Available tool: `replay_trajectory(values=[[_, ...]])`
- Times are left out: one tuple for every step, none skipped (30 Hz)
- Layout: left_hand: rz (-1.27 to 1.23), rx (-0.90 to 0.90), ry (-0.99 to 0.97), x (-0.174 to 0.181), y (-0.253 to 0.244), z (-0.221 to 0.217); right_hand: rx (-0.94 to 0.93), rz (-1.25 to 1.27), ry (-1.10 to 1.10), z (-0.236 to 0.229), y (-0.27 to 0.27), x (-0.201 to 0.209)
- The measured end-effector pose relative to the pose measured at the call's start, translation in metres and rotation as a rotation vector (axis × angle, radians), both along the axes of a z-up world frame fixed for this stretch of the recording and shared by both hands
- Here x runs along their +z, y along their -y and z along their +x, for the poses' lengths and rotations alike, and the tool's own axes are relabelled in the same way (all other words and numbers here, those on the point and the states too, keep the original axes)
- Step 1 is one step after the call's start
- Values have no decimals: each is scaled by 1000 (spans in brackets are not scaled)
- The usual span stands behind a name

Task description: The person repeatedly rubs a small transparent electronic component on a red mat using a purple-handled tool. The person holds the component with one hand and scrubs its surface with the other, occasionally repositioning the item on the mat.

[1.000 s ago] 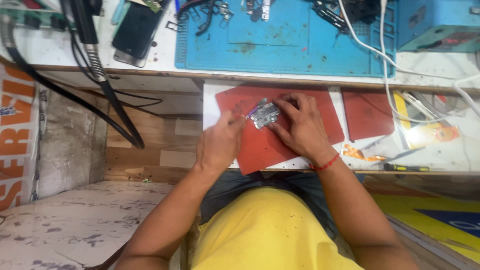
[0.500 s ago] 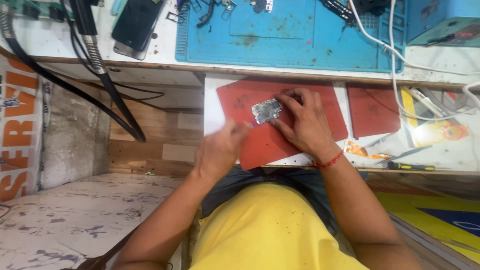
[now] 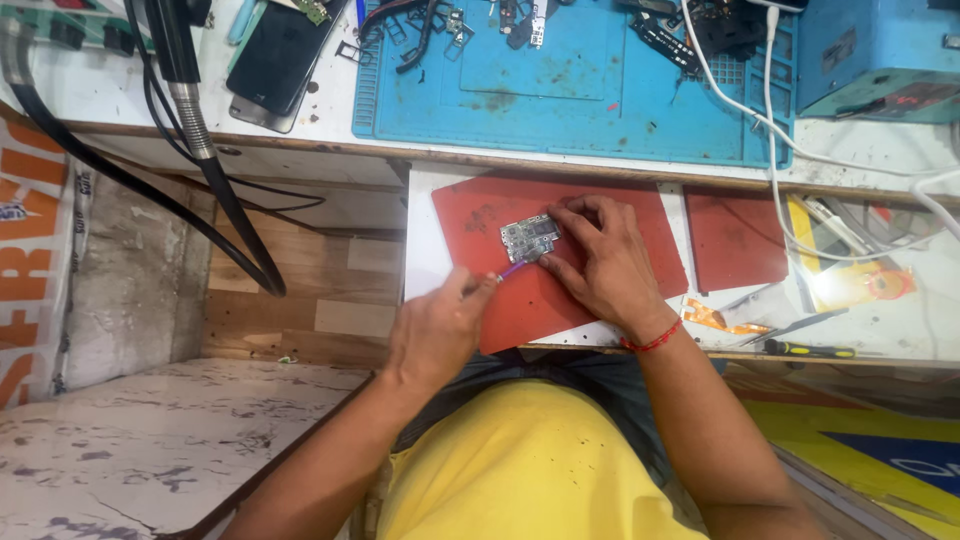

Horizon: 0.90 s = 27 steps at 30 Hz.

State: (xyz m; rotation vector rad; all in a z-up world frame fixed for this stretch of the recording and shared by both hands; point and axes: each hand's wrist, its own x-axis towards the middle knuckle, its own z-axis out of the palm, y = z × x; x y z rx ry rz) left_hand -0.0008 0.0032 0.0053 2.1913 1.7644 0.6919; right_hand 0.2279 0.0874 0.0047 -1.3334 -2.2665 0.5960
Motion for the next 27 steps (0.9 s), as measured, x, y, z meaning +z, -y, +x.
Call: replay_trajectory(values=[[-39,51,-19,-1,-2,-3,6,4,0,-1,1,0],[-78,101,-38,-2,-1,-6,12,8,-1,-1,1,0],[-55,63,-42,-3,-1,-9,10,14,-5,-2,2,0],[-32,24,-45,-3,-2,-12,7,7,3,-2,4,0],[-2,-15,-47,-3,-5,-14,3,6,14,-1,2,1],[-11,-20,2,-3,-7,-15,-1,5,24,1,1,1],[-21,-22,49,-2,-6,-16,-4,-3,20,0,0,0],[-32,-26,96,-1,-4,-17,-6,-11,17,0,0,-1],[-54,-14,73,0,-2,-18,-14,-23,13,-1,2,-2],[-76,-2,49,2,0,-19,-6,-9,9,-3,3,-4],[-89,-3,33,2,-4,-17,-11,13,15,-2,3,-5],[-73,-10,43,3,-4,-13,-15,34,21,-1,3,-6],[-48,-21,61,4,-4,-7,-17,44,17,0,0,-6],[-23,-31,78,5,-7,-4,-19,54,12,1,-2,-6],[-42,20,62,5,-11,-4,-16,64,3,0,-2,-6],[-62,72,46,4,-15,-7,-18,60,7,1,-1,-6],[-89,128,24,4,-15,-9,-17,48,5,0,1,-7],[-104,42,55,5,-13,-10,-16,37,3,-1,4,-6],[-110,-37,82,5,-14,-11,-18,22,-5,0,2,-4],[-116,-116,107,4,-20,-12,-20,8,-13,1,-1,-2],[-116,-77,86,4,-21,-13,-9,-19,-25,1,-3,-1],[-115,-37,65,3,-22,-13,-9,11,-25,1,-5,0],[-129,2,41,1,-18,-13,-9,28,-29,0,-4,0],[-103,29,36,0,-16,-13,-9,45,-33,0,-3,-2],[-83,50,29,-2,-14,-12,-14,28,-30,0,0,-3],[-64,72,22,-3,-12,-13,-18,11,-27,0,3,-4],[-67,30,39,-5,-11,-10,-12,5,-18,1,2,-4]])
